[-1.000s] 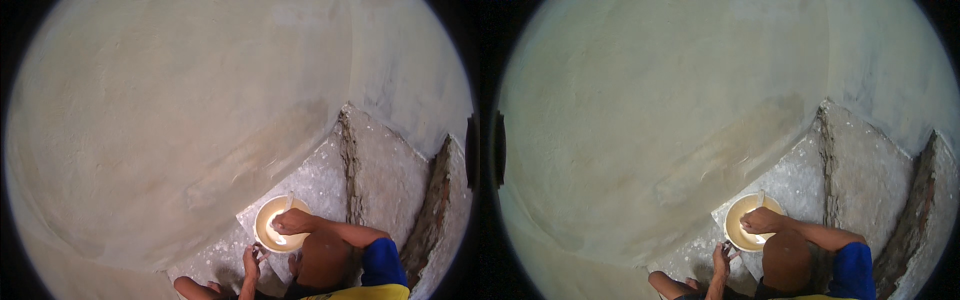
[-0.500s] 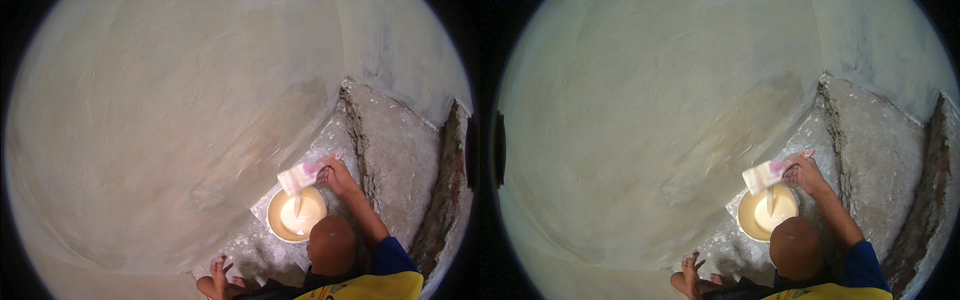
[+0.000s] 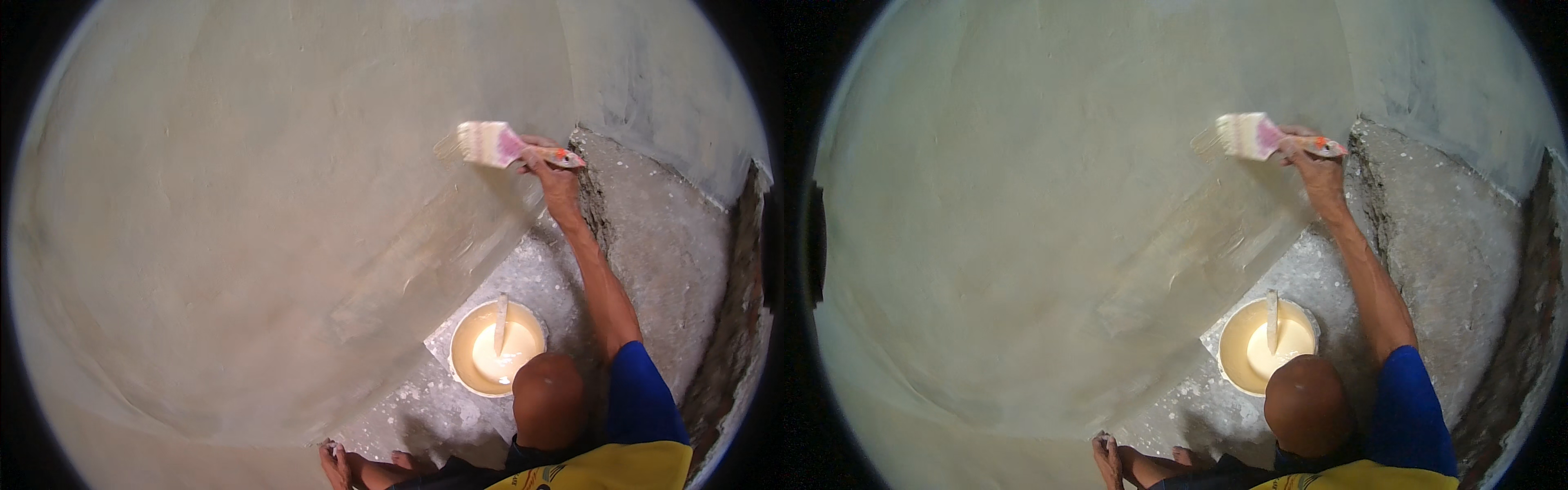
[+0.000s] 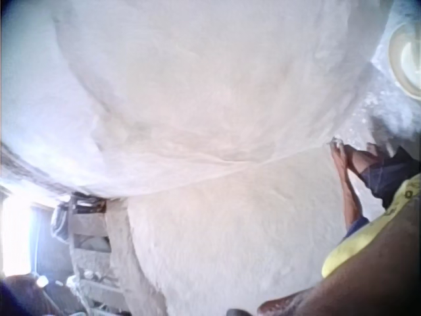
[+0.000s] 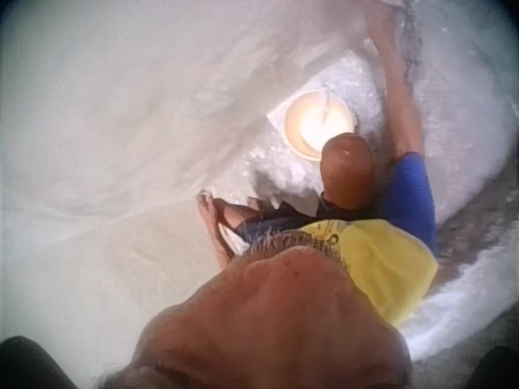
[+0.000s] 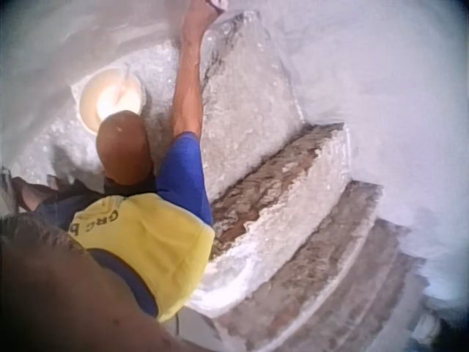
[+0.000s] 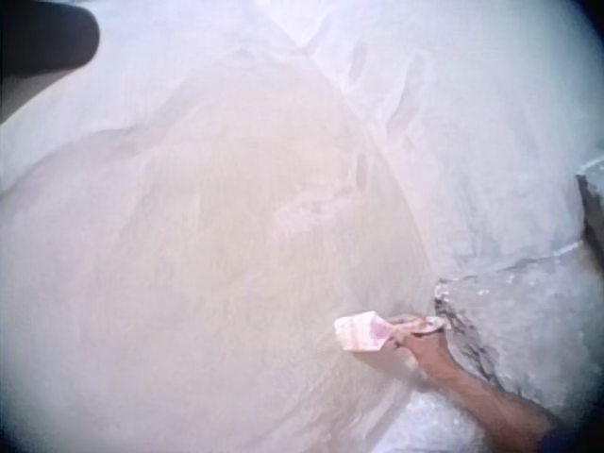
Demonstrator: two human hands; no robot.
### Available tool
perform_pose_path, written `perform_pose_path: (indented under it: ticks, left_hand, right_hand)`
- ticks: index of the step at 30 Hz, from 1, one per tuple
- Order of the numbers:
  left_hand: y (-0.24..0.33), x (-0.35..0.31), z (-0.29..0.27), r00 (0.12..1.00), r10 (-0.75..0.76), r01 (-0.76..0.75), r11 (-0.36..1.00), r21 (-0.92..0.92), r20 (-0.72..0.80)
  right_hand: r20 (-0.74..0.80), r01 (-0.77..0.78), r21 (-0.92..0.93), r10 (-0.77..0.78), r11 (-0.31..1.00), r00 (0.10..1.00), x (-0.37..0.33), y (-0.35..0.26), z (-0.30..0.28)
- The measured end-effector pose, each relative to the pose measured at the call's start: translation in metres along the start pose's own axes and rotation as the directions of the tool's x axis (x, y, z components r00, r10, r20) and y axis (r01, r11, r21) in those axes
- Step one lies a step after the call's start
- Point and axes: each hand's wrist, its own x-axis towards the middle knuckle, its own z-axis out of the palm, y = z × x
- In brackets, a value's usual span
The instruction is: The person paints a concrete wall using a brush, dipping the brush into a bucket of light-colored paint and applying it to the wall surface with repeated strokes.
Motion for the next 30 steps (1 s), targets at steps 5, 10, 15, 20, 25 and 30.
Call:
perform_pose_path:
  ticks: [5, 10, 15, 20, 25, 30]
  left_hand:
    - [0.001, -0.011, 0.011, 0.99, 0.021, -0.013, 0.998, 0.059, -0.138]
    - [0.008, -0.008, 0.017, 0.99, 0.021, 0.0, 0.99, 0.143, -0.139]
    - [0.016, -0.007, 0.018, 0.992, -0.007, 0.029, 0.984, 0.178, -0.125]
    - [0.027, -0.02, 0.015, 0.99, -0.004, 0.032, 0.982, 0.188, -0.144]
    - [0.028, -0.025, 0.012, 0.98, 0.003, 0.028, 0.988, 0.152, -0.2]
    - [0.021, -0.014, 0.019, 0.979, -0.011, 0.046, 0.985, 0.166, -0.202]
  right_hand:
    - [-0.027, 0.286, -0.262, -0.303, 0.922, 0.953, -0.013, 0.008, 0.003]
    - [0.411, 0.702, -0.394, -0.57, 0.593, 0.712, -0.079, 0.0, 0.069]
    - [0.562, 0.729, -0.054, -0.582, 0.683, 0.587, -0.092, -0.006, 0.086]
    - [0.1, 0.1, -0.366, -0.068, 0.925, 0.993, -0.017, -0.008, 0.023]
    - [-0.09, 0.286, -0.304, -0.326, 0.909, 0.941, 0.009, -0.012, 0.013]
    - [0.415, 0.793, -0.362, -0.677, 0.49, 0.608, -0.068, -0.015, 0.097]
